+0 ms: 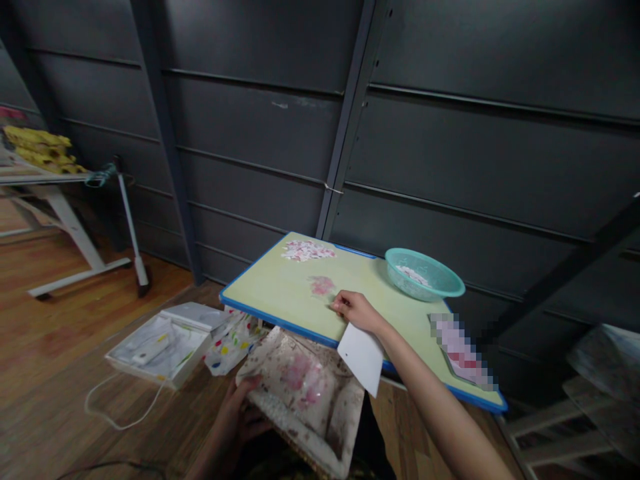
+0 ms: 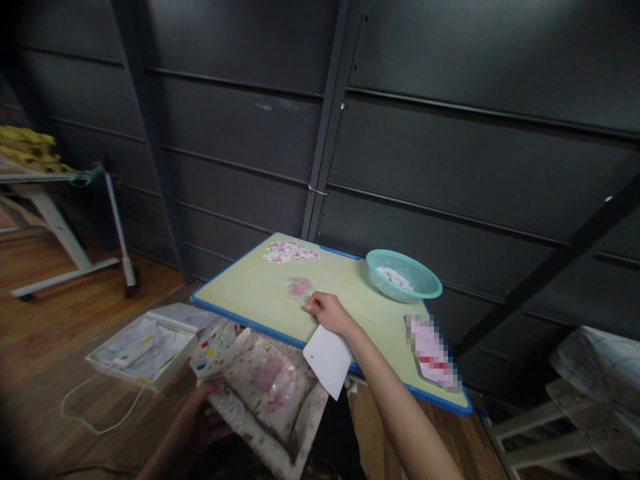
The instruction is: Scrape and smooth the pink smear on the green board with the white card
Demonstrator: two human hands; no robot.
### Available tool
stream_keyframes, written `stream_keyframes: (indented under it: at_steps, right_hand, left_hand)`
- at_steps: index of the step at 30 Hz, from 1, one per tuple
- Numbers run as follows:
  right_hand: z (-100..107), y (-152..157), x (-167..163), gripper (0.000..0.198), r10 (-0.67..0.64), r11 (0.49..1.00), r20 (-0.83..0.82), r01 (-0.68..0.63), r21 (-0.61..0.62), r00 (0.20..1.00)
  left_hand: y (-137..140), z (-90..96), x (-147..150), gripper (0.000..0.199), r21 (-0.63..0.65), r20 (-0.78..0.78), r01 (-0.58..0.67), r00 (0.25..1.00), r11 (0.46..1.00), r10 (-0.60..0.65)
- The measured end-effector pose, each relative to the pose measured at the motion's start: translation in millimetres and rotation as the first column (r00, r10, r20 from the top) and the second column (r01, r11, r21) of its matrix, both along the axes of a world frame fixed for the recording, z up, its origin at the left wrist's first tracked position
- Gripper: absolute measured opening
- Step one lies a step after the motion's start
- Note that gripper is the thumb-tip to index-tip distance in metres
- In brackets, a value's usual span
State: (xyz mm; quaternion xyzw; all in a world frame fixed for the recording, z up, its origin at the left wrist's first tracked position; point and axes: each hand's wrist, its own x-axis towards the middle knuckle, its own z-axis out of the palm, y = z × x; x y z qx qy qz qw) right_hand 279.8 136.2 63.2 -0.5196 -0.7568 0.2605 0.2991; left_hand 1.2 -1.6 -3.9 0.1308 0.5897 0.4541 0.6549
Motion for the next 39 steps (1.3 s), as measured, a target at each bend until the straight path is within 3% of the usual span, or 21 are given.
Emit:
stream_keyframes:
  at_steps: [5, 13, 22, 34, 39]
  right_hand:
    - [3, -1, 5, 0.009, -0.019, 1.0, -0.051, 0.019, 0.006, 0.999]
    - [4, -1, 8, 0.016, -0.092, 0.994, 0.046, 0.094, -0.062, 0.995]
    - [14, -6, 0, 0.018, -0.116, 0.993, 0.272, 0.103, 0.062, 0.955]
    - [10, -4, 0, 0.007, -0.1, 0.982, -0.044, 0.092, -0.167, 0.994]
    - [18, -4, 4, 0.01, -0.053, 0.955, -0.208, -0.011, -0.296, 0.977]
  left_hand:
    - [-1, 4.0, 1, 0.058, -0.003, -0.008, -0.001, 1.0, 1.0, 0.001]
    - [-2, 8.0, 1, 0.059, 0.002, -0.003, 0.013, 1.0, 1.0, -0.013]
    - [-1, 5.0, -1, 0.062, 0.011, 0.025, 0.012, 1.0, 1.0, -0.013]
    - [1, -1.0, -1, 0.059, -0.014, 0.014, -0.012, 1.0, 1.0, 0.012]
    - [0, 1.2, -2, 0.053, -0.009, 0.015, 0.006, 1.0, 1.0, -0.005]
